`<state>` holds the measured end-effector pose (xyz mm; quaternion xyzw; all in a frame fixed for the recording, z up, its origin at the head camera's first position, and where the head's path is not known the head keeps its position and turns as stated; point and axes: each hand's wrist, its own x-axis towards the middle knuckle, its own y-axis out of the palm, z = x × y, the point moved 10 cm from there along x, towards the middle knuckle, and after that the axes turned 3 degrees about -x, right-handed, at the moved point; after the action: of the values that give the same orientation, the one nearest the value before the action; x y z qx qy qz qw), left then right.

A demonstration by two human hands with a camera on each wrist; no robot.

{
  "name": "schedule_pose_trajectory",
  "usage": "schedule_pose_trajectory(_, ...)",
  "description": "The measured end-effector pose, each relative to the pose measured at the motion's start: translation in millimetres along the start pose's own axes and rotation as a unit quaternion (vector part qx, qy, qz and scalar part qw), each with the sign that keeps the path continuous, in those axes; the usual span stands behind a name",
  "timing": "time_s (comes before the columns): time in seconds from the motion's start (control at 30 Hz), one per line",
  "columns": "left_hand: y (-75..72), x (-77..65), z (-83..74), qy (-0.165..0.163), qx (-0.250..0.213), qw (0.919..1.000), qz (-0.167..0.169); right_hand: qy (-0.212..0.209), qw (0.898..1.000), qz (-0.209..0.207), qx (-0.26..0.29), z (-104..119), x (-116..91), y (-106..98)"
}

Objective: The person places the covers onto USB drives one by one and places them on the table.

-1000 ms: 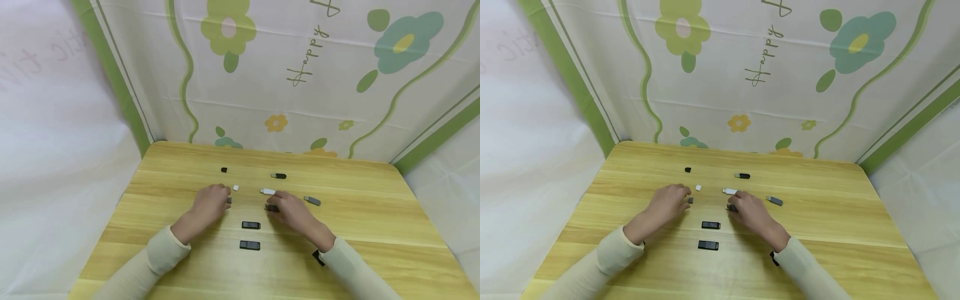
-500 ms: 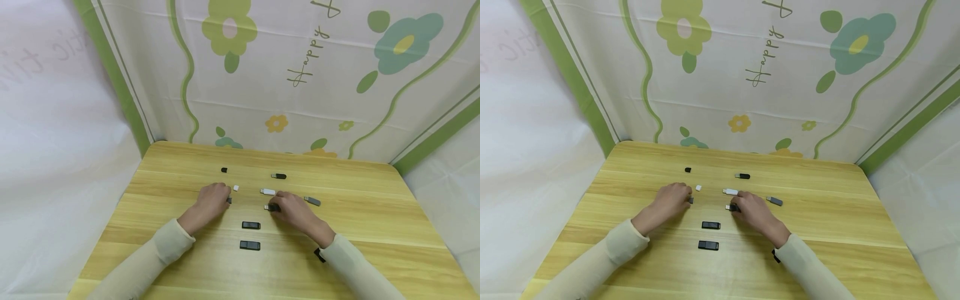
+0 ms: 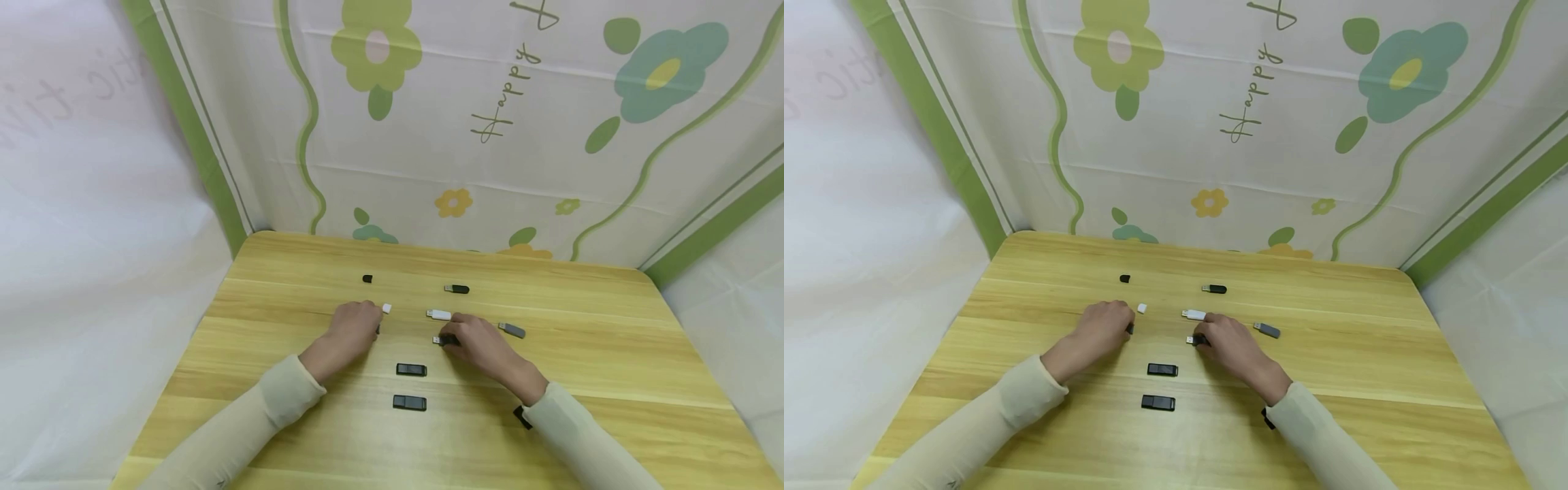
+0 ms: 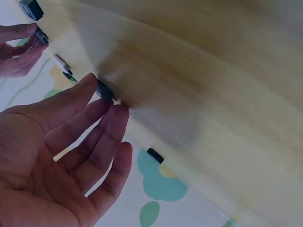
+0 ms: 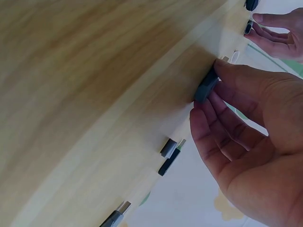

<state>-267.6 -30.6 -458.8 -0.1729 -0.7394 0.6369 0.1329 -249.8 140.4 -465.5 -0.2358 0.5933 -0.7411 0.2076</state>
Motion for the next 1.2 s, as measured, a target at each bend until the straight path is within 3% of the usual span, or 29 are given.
schedule_pose_trajectory(0.4, -7.0, -1.3, -5.3, 0.019, -0.011, 0.999, -0.039, 0.003, 1.0, 0.001, 0.019, 0, 2, -1)
schedule_pose_trajectory(0.9, -8.9, -0.9, -4.1, 0.009, -0.035, 0.9988, -0.034, 0.001, 1.0, 0.006, 0.02, -1, 1, 1)
schedule_pose_trajectory(1.2, -10.3, -2.6, -5.3, 0.014, -0.046, 0.9976, -0.049, -0.008, 1.0, 0.01, 0.024, 1, 0, 1)
